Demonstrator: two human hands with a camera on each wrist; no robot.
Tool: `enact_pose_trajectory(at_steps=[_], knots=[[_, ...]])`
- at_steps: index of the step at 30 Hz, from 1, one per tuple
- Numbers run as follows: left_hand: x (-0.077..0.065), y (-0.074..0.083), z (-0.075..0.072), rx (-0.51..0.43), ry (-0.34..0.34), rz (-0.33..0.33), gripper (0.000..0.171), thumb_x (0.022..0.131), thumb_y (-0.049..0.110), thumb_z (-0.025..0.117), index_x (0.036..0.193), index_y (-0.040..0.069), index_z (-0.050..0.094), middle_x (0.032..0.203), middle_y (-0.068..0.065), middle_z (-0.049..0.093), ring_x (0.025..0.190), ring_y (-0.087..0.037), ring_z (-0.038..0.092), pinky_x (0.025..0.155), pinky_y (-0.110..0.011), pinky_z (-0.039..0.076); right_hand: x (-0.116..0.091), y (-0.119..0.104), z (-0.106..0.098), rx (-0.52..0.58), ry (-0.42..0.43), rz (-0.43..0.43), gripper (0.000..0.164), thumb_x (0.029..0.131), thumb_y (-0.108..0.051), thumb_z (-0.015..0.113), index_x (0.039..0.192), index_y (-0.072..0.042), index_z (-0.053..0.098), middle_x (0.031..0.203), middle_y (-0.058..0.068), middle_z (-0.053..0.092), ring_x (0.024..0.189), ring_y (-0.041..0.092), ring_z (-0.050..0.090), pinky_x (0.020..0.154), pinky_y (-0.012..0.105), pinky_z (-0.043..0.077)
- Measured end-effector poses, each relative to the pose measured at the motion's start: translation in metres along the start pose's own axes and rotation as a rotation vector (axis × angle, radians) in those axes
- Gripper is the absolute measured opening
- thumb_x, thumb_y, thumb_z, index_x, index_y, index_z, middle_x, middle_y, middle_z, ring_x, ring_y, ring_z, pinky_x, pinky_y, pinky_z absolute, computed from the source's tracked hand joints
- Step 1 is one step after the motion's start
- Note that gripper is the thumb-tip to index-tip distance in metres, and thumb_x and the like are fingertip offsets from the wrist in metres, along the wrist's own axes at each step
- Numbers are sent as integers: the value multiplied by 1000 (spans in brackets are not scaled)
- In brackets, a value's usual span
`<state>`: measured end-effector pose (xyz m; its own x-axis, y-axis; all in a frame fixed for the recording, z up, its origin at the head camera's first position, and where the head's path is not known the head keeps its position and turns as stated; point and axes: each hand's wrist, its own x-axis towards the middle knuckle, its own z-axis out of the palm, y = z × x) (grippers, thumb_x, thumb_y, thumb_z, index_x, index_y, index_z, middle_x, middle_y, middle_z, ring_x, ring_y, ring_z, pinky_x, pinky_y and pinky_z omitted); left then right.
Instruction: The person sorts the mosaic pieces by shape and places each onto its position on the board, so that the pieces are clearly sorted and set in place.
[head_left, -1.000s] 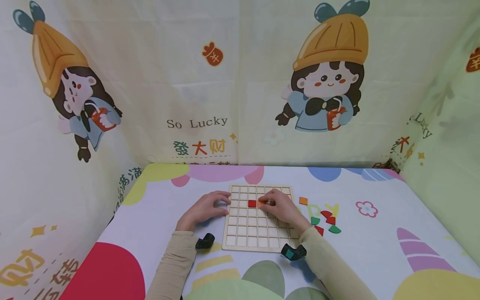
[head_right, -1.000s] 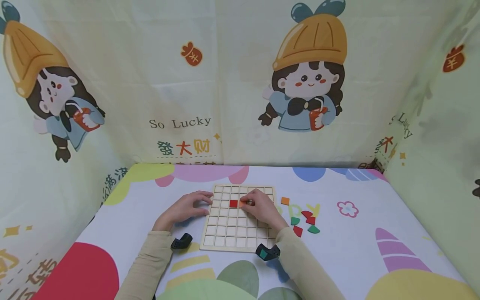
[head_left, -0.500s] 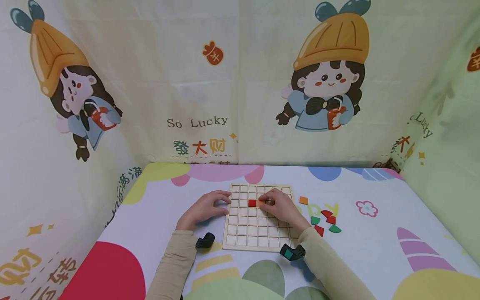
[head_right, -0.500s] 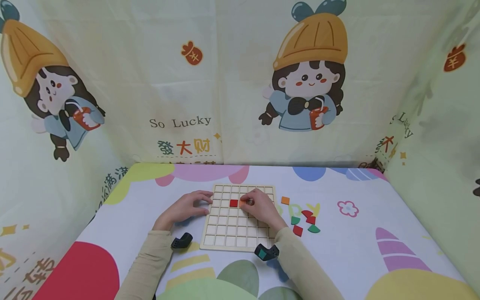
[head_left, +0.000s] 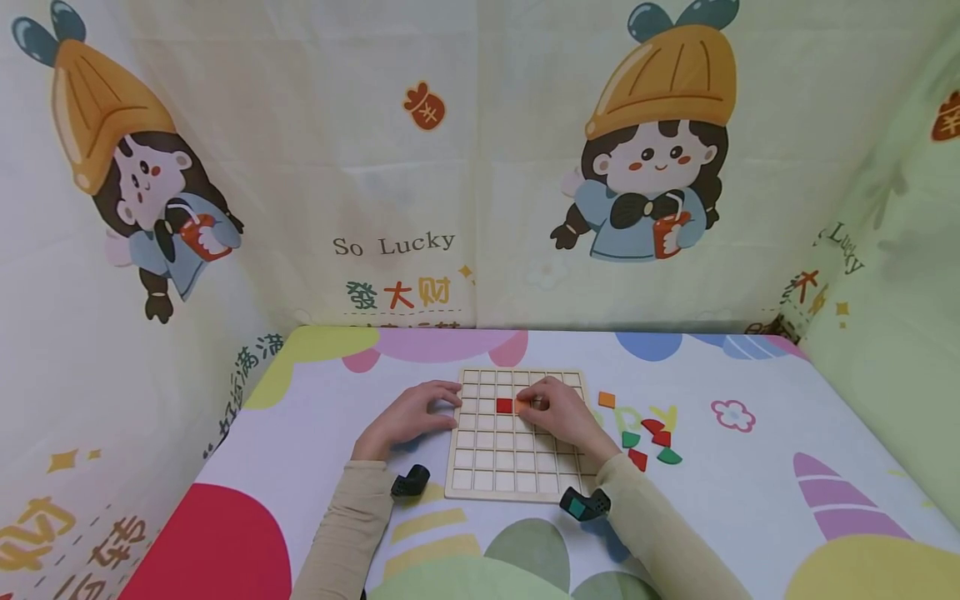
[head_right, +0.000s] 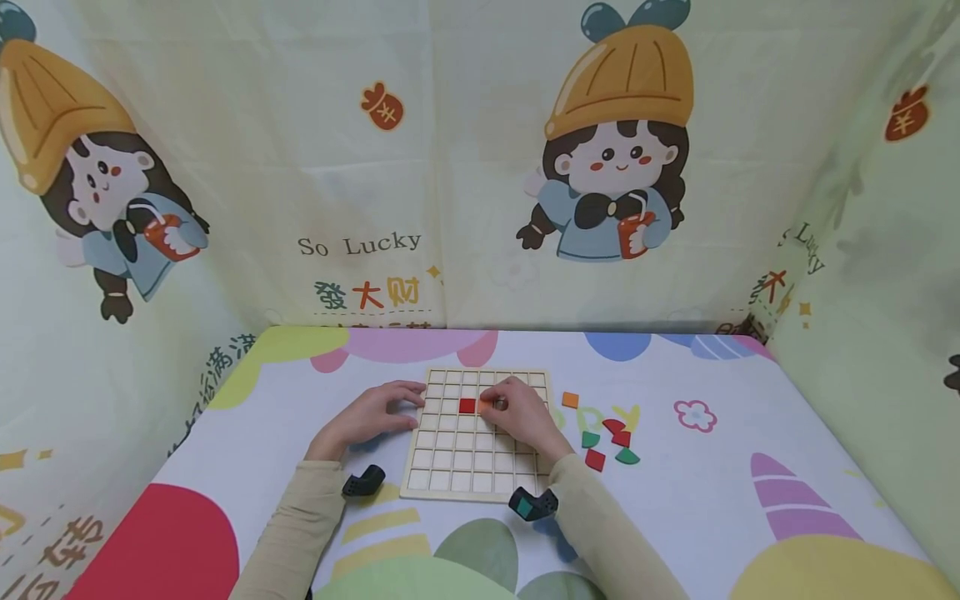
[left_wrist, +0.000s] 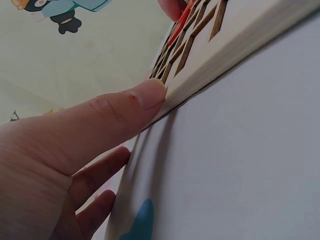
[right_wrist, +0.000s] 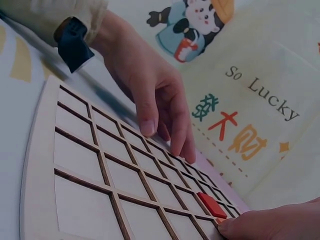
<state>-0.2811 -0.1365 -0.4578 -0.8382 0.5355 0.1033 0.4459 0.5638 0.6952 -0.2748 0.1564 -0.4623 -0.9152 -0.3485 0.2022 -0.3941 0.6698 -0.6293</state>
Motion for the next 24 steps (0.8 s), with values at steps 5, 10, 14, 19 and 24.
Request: enact_pose_trajectory(at_steps=[5, 10, 14, 19, 24], knots=[[1, -1, 1, -9, -3, -5, 26, 86, 16, 76, 110, 9, 71, 140, -5, 55, 136, -27, 42, 113, -47, 32, -4, 1, -9, 60, -17, 31, 27, 88, -21, 74, 113, -13, 74, 104, -2, 66, 84, 13, 57, 75, 31, 50], [2, 0, 2, -12, 3, -13, 26, 85, 16, 76, 110, 9, 71, 140, -5, 55, 136, -27, 42, 113, -47, 32, -11, 6, -30, 108, -29, 60, 30, 90, -20, 71, 118, -11, 70, 111, 2, 67, 91, 16, 61, 78, 33, 52], [2, 0, 2, -5, 5, -29, 27, 85, 16, 77, 110, 9, 71, 140, -3, 55, 137, -25, 42, 114, -45, 32, -18, 13, -53, 101, -14, 91, 34, 90, -21, 71, 122, -8, 67, 114, 7, 66, 94, 20, 62, 80, 36, 53], [1, 1, 1, -9, 4, -38, 26, 85, 15, 76, 110, 9, 71, 140, -4, 55, 137, -26, 41, 114, -46, 32, -25, 22, -84, 77, 3, 147, 37, 92, -22, 69, 125, -5, 65, 117, 11, 65, 99, 25, 62, 83, 38, 55], [0, 2, 1, -4, 3, -33, 26, 85, 16, 76, 110, 9, 71, 140, -4, 55, 136, -27, 42, 113, -47, 33, -32, 32, -104, 30, 7, 200, 41, 93, -25, 68, 128, -5, 62, 121, 14, 63, 104, 30, 60, 88, 46, 53]])
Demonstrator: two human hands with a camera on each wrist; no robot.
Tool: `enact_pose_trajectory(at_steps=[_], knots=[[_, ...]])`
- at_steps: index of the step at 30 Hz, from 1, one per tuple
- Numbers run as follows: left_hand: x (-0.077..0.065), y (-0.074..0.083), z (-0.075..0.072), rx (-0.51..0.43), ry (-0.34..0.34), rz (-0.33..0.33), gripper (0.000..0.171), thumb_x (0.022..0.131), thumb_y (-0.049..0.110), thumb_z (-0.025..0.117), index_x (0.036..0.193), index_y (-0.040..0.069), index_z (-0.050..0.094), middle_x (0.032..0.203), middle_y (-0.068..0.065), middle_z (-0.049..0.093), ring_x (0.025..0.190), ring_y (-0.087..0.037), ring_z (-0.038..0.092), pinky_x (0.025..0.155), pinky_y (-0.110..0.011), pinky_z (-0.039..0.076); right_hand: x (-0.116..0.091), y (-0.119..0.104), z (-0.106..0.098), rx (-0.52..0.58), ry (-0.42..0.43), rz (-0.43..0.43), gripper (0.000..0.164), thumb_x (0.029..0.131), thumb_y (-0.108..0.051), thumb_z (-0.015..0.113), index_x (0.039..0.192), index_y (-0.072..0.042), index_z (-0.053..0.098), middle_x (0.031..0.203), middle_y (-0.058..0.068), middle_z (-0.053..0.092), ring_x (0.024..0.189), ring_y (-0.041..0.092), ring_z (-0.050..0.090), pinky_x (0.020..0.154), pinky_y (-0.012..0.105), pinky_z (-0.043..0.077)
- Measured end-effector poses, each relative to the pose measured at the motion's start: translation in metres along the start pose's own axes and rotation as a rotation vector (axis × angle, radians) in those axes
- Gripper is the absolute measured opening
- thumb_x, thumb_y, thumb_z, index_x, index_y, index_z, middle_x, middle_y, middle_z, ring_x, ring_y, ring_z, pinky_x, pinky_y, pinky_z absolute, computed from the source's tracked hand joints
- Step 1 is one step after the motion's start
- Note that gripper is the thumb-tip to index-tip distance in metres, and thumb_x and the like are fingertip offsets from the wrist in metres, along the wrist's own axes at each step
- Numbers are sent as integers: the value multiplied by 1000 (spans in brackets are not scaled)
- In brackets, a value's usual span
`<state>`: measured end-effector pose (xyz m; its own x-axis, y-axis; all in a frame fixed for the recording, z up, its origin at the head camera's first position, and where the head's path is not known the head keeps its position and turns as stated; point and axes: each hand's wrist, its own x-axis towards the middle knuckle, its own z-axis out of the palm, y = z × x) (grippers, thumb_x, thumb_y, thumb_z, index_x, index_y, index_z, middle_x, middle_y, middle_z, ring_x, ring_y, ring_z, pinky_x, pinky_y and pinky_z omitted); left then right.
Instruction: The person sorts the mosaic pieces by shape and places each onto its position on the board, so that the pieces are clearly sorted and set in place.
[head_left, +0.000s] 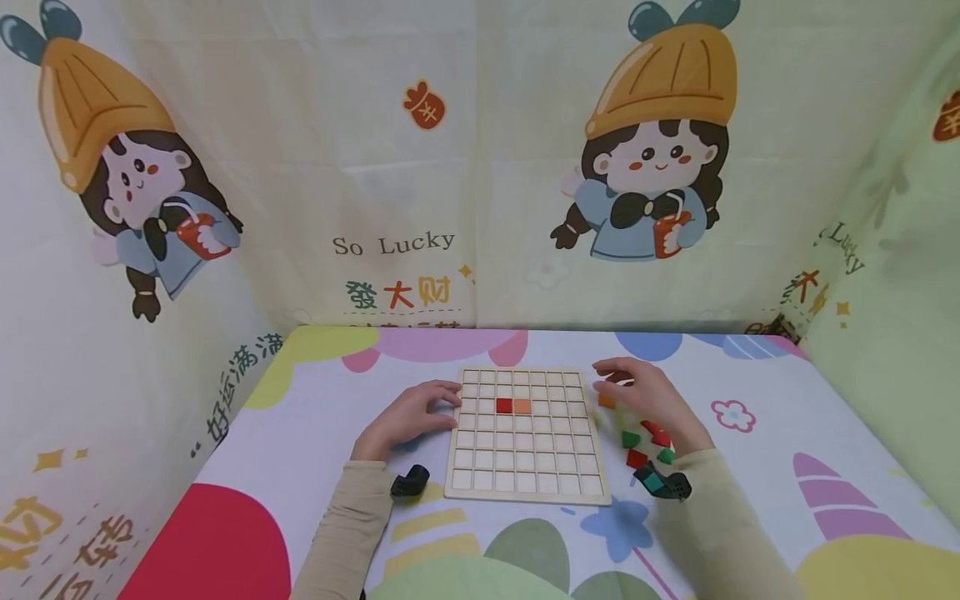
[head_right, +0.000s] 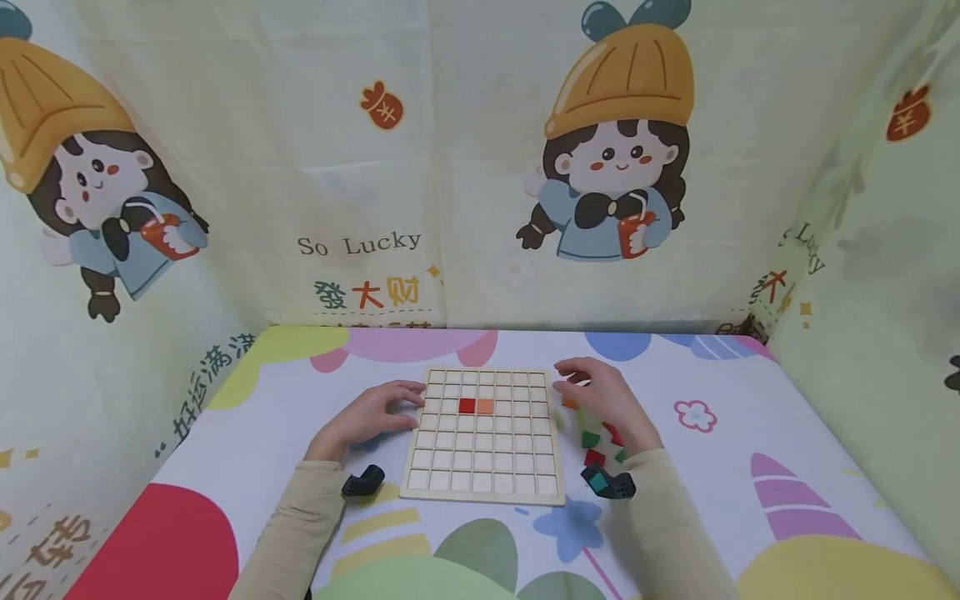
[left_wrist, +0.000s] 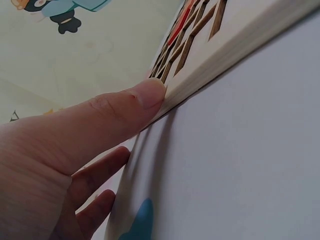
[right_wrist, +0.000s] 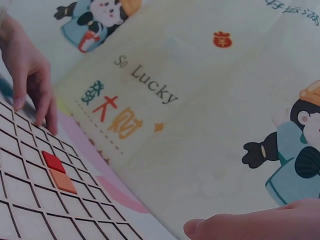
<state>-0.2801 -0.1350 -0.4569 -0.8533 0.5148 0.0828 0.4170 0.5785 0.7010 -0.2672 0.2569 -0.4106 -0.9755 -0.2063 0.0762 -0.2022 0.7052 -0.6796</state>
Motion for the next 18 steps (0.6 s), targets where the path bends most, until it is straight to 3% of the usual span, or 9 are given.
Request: enact_pose_trajectory(at_steps=[6, 18], knots=[[0, -1, 0, 8, 0, -11, 26, 85, 15, 77, 110, 10, 71, 140, -3, 55, 136, -25, 42, 113, -44, 32, 0, 14, -6, -66, 9, 23, 43, 93, -26, 67, 128, -2, 62, 121, 17, 63, 105, 33, 58, 86, 47, 53], [1, -2, 1, 0, -1, -15, 27, 85, 15, 77, 110, 10, 71, 140, -3, 55, 137, -25, 41, 114, -45, 32, -1, 29, -6, -58, 17, 85, 46, 93, -28, 67, 131, -2, 60, 125, 19, 61, 109, 35, 58, 88, 48, 53]])
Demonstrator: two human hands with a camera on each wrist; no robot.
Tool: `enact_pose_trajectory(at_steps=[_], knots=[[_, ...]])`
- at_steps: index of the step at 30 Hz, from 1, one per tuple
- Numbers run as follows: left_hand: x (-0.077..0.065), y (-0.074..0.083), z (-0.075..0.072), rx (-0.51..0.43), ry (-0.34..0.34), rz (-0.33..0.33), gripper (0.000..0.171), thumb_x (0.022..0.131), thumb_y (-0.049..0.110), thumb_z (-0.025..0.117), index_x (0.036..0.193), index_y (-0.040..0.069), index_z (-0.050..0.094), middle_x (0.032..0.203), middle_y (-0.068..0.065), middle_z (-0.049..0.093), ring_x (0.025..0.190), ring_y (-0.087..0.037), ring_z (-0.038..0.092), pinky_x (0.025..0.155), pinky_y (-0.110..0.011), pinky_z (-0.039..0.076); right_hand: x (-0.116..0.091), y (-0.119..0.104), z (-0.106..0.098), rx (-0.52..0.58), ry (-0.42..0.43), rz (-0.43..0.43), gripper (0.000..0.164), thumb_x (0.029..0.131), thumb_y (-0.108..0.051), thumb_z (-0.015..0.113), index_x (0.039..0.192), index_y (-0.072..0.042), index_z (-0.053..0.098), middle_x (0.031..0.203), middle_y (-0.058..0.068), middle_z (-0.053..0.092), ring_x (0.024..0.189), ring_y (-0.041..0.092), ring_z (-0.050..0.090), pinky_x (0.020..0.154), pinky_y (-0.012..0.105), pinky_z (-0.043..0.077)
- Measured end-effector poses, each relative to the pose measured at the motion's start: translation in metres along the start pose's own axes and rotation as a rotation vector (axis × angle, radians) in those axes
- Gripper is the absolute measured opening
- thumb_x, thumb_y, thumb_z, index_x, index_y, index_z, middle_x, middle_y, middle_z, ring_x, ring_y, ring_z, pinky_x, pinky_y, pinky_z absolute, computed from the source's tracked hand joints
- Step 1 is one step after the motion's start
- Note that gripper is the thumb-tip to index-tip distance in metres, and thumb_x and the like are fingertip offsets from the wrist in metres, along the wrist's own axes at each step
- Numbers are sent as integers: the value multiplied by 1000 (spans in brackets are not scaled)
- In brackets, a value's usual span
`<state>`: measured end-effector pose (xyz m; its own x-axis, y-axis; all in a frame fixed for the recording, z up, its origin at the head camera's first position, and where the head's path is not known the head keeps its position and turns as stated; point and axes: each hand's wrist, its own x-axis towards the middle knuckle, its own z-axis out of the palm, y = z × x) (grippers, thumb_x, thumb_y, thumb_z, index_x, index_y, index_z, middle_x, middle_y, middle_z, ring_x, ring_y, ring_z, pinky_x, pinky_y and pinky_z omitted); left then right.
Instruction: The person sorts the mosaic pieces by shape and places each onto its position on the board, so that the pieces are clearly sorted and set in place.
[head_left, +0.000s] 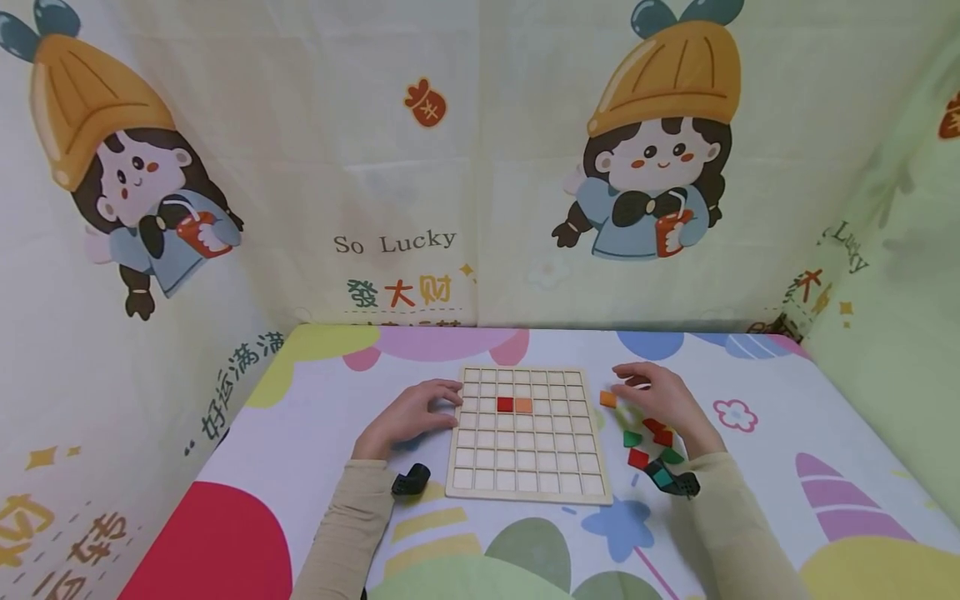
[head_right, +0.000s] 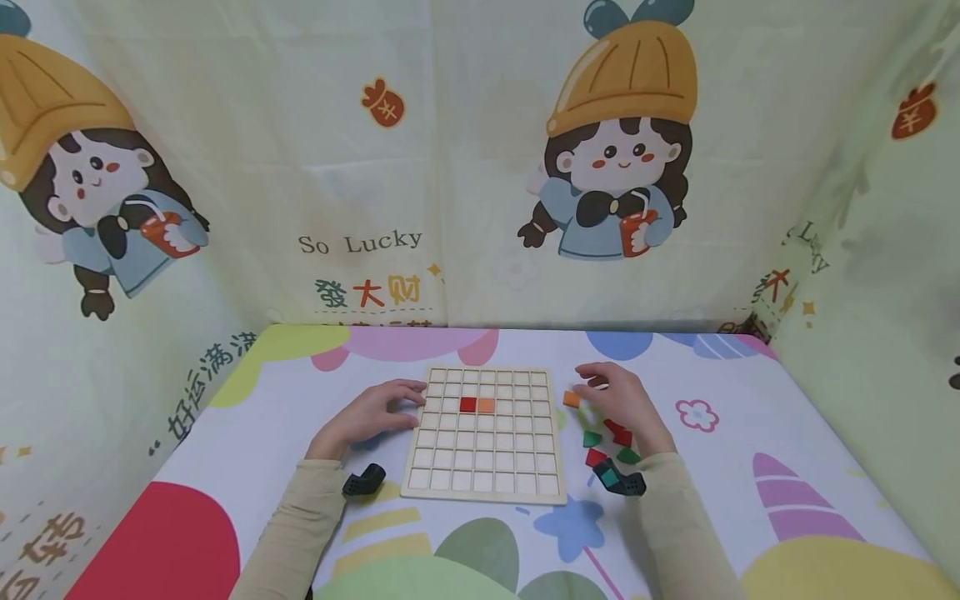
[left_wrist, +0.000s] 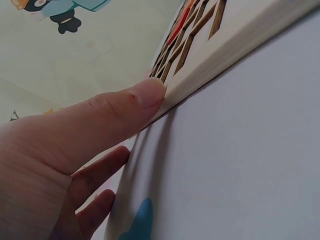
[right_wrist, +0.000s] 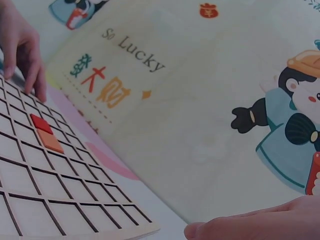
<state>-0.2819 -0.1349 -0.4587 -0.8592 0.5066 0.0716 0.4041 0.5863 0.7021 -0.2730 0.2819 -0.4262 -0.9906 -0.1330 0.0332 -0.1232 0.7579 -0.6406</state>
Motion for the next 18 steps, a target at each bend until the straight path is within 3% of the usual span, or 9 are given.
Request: enact_pose_trajectory(at_steps=[6, 12, 18], knots=[[0, 0, -1, 7, -3, 6, 27, 85, 16, 76, 111, 10, 71, 140, -3, 55, 136, -26, 42, 113, -45, 33, 0, 4, 3, -29, -7, 6, 45, 92, -28, 68, 128, -2, 61, 124, 20, 61, 107, 35, 57, 84, 45, 55], [1, -1, -1, 4, -8, 14, 27, 85, 17, 76, 111, 10, 71, 140, -4, 55, 136, -26, 42, 113, -45, 33, 2, 11, 9, -34, -74, 49, 49, 90, -32, 70, 129, -3, 62, 120, 18, 62, 105, 32, 56, 86, 47, 53], [1, -3, -1, 20, -8, 32, 27, 85, 17, 76, 111, 10, 71, 140, -5, 55, 136, -27, 42, 113, -46, 32, 4, 13, 16, -52, -78, -48, 39, 89, -22, 71, 122, -1, 66, 107, 11, 65, 94, 26, 58, 84, 44, 51]])
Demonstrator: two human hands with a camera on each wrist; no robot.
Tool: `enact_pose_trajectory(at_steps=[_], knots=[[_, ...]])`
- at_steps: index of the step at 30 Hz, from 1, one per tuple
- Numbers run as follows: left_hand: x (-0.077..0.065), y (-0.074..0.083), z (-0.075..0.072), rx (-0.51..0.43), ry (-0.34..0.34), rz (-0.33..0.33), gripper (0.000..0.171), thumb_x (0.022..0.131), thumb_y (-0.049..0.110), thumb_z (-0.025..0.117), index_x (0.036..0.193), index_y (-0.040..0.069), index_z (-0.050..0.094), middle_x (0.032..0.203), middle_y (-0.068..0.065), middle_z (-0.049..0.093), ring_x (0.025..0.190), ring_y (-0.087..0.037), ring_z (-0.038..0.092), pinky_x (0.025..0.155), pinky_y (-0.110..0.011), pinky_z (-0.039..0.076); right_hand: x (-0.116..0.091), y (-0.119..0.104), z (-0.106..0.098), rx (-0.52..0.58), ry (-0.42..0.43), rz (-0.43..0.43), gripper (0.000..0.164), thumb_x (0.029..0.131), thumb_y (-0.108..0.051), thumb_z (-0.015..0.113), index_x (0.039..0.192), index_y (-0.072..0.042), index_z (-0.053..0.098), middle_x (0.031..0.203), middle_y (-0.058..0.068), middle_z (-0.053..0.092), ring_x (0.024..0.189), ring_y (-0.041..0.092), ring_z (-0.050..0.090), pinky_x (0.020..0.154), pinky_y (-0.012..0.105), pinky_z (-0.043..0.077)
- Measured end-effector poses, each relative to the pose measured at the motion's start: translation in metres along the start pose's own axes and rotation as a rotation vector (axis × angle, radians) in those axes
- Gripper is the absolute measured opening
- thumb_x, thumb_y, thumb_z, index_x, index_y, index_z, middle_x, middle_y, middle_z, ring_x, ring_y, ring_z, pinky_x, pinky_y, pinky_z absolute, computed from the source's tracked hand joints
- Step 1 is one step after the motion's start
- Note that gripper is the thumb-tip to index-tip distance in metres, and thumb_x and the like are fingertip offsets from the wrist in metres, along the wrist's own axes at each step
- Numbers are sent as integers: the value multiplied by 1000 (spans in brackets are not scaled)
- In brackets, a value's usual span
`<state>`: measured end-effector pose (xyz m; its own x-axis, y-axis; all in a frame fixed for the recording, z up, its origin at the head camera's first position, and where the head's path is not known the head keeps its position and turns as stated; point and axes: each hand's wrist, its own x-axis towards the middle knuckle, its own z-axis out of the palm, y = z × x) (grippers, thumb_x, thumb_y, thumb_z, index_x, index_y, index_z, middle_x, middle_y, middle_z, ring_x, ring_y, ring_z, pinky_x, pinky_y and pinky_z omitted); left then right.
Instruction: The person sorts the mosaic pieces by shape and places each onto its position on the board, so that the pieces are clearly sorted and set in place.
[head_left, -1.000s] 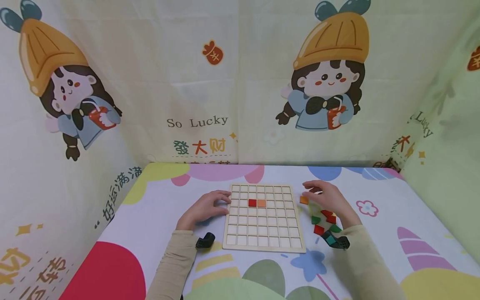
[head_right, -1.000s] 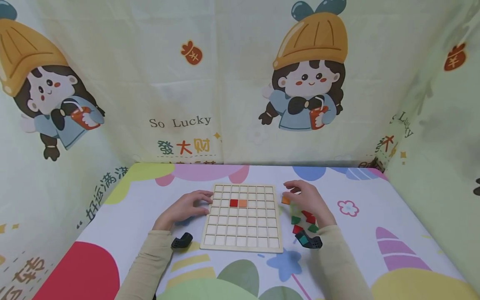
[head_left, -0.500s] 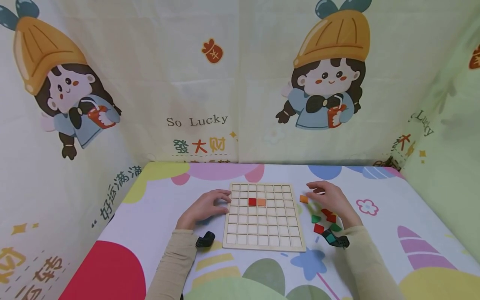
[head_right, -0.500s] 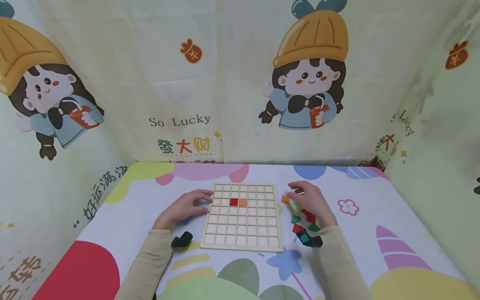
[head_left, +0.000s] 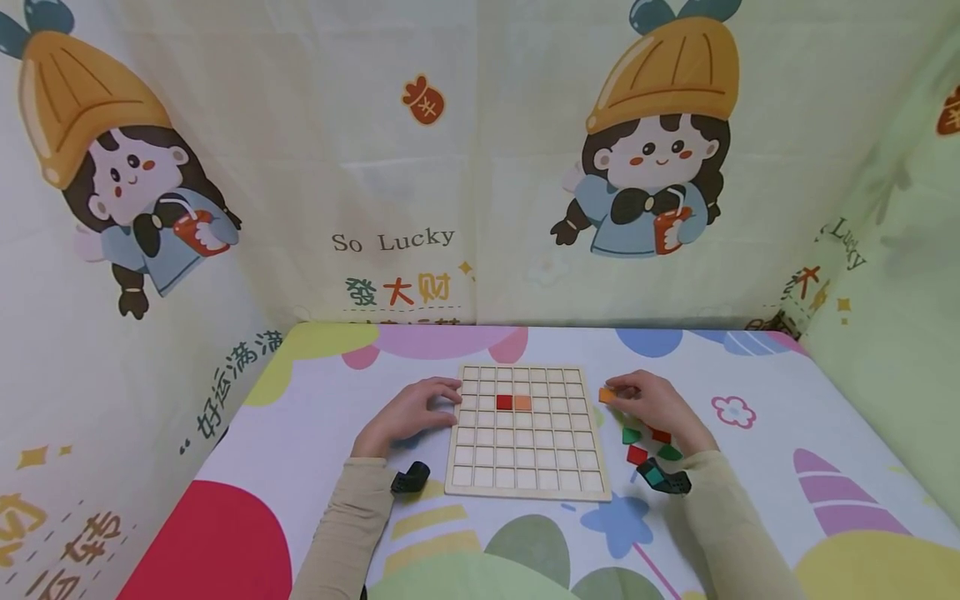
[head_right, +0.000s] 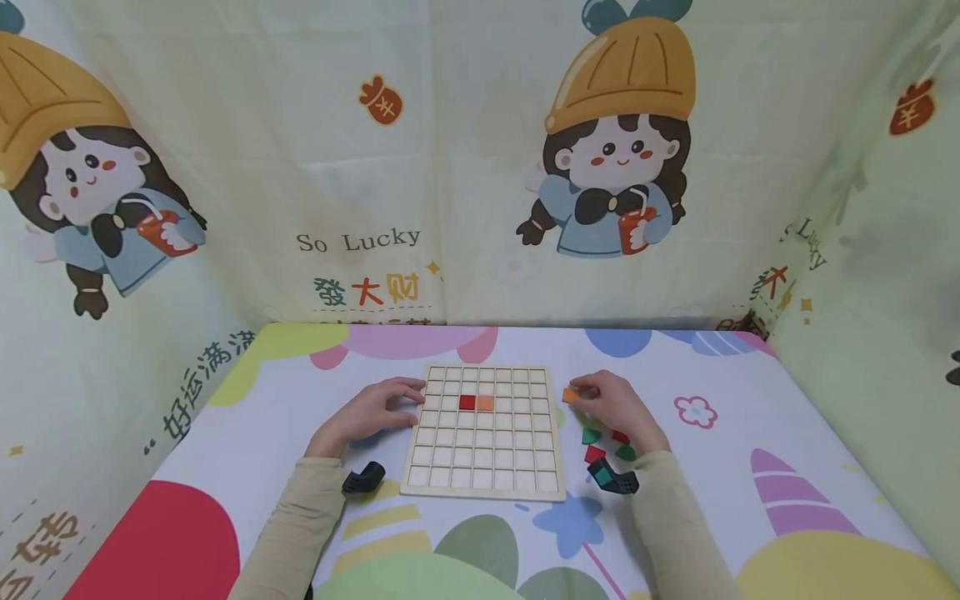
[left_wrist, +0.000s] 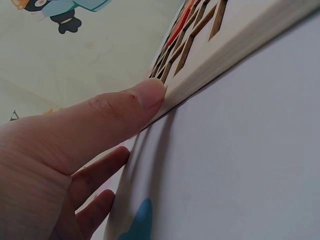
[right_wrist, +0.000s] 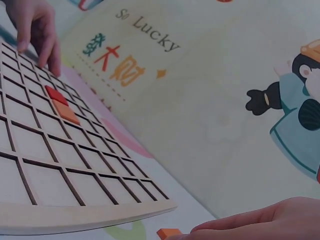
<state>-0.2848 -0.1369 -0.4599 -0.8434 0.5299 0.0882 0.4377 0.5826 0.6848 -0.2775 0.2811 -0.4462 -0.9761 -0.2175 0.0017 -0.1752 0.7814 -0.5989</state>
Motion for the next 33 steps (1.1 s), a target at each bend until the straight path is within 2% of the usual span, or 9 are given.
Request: enact_pose_trajectory(at_steps=[5, 9, 16, 22, 29, 33], knots=[[-1, 0, -1, -4, 5, 10, 27, 85, 18, 76, 111, 10, 71, 140, -5, 55, 135, -27, 43, 113, -45, 33, 1, -1, 5, -22, 25, -79, 31, 89, -17, 72, 116, -2, 71, 100, 8, 63, 88, 22, 58, 77, 36, 50], [-2, -2, -2, -1, 11, 25, 27, 86, 19, 76, 110, 11, 71, 139, -5, 55, 135, -28, 44, 112, -47, 34, 0, 0, 5, -26, 35, -91, 29, 90, -16, 71, 116, -3, 72, 102, 8, 62, 89, 22, 58, 75, 34, 50], [-1, -3, -2, 4, 11, 25, 27, 86, 20, 76, 110, 11, 71, 140, -5, 55, 135, -28, 44, 111, -46, 35, 1, 1, 4, -55, 52, -58, 30, 88, -17, 73, 113, -1, 71, 100, 8, 64, 88, 23, 58, 76, 37, 51], [-1, -2, -1, -2, 8, 16, 26, 85, 19, 76, 110, 11, 71, 140, -5, 55, 135, -27, 44, 112, -46, 34, 2, 2, 3, -55, 58, -36, 39, 88, -19, 74, 122, -1, 67, 101, 10, 64, 88, 24, 57, 76, 37, 51], [-1, 1, -1, -16, 3, -13, 27, 85, 17, 77, 111, 10, 71, 141, -4, 54, 137, -26, 41, 114, -45, 31, 0, 4, 3, -48, 44, -57, 32, 89, -17, 72, 118, -4, 70, 104, 10, 64, 87, 22, 55, 75, 35, 49], [0, 0, 0, -12, 2, -22, 27, 85, 17, 77, 110, 11, 71, 141, -2, 54, 137, -25, 41, 114, -44, 31, 0, 5, 3, -56, 46, -74, 34, 89, -17, 73, 119, -2, 69, 103, 10, 63, 87, 22, 54, 73, 34, 49]])
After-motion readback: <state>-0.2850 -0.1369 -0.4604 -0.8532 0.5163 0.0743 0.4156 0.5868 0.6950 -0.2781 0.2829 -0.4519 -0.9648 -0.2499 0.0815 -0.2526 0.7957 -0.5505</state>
